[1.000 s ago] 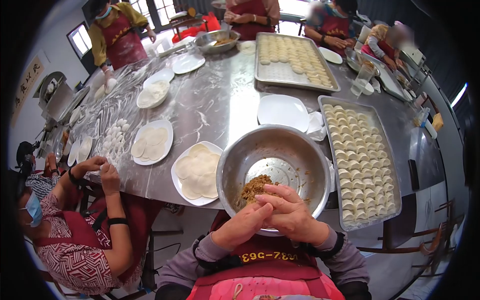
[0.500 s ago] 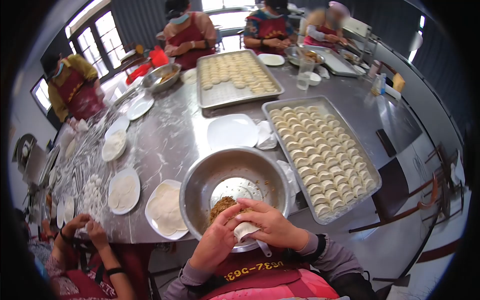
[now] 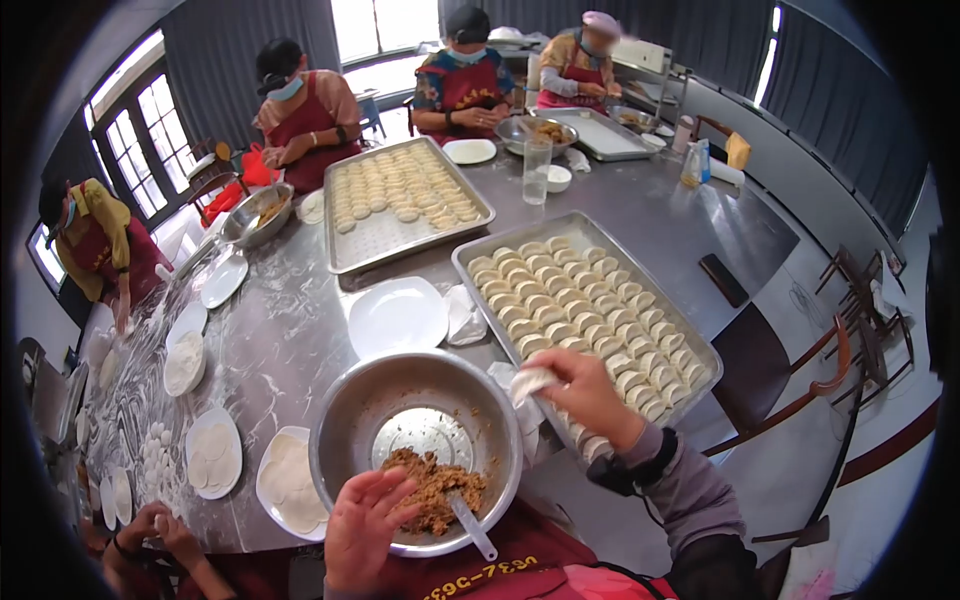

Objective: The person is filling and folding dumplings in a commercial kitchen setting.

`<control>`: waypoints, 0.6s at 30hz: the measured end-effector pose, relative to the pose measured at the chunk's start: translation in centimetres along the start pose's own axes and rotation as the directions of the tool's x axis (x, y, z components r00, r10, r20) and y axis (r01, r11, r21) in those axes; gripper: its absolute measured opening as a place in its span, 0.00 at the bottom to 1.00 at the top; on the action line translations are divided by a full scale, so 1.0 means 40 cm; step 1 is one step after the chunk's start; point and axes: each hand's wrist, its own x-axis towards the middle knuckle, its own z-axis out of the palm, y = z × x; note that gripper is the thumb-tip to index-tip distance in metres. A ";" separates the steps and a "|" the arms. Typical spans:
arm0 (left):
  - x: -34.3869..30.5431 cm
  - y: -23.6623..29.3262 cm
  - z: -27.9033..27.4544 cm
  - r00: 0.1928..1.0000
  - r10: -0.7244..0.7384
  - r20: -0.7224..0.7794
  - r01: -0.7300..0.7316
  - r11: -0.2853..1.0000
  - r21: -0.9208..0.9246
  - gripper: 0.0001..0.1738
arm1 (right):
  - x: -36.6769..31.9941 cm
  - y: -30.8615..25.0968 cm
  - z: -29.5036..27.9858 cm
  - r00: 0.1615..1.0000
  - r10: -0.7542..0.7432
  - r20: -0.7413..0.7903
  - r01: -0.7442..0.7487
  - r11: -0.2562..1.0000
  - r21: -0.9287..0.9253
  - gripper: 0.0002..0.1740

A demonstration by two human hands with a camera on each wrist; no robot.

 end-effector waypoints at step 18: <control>-0.049 0.021 -0.167 0.866 0.233 -0.441 -0.091 0.943 0.319 0.25 | 0.490 0.582 -0.445 0.892 -0.060 -0.448 -0.243 0.771 -0.588 0.12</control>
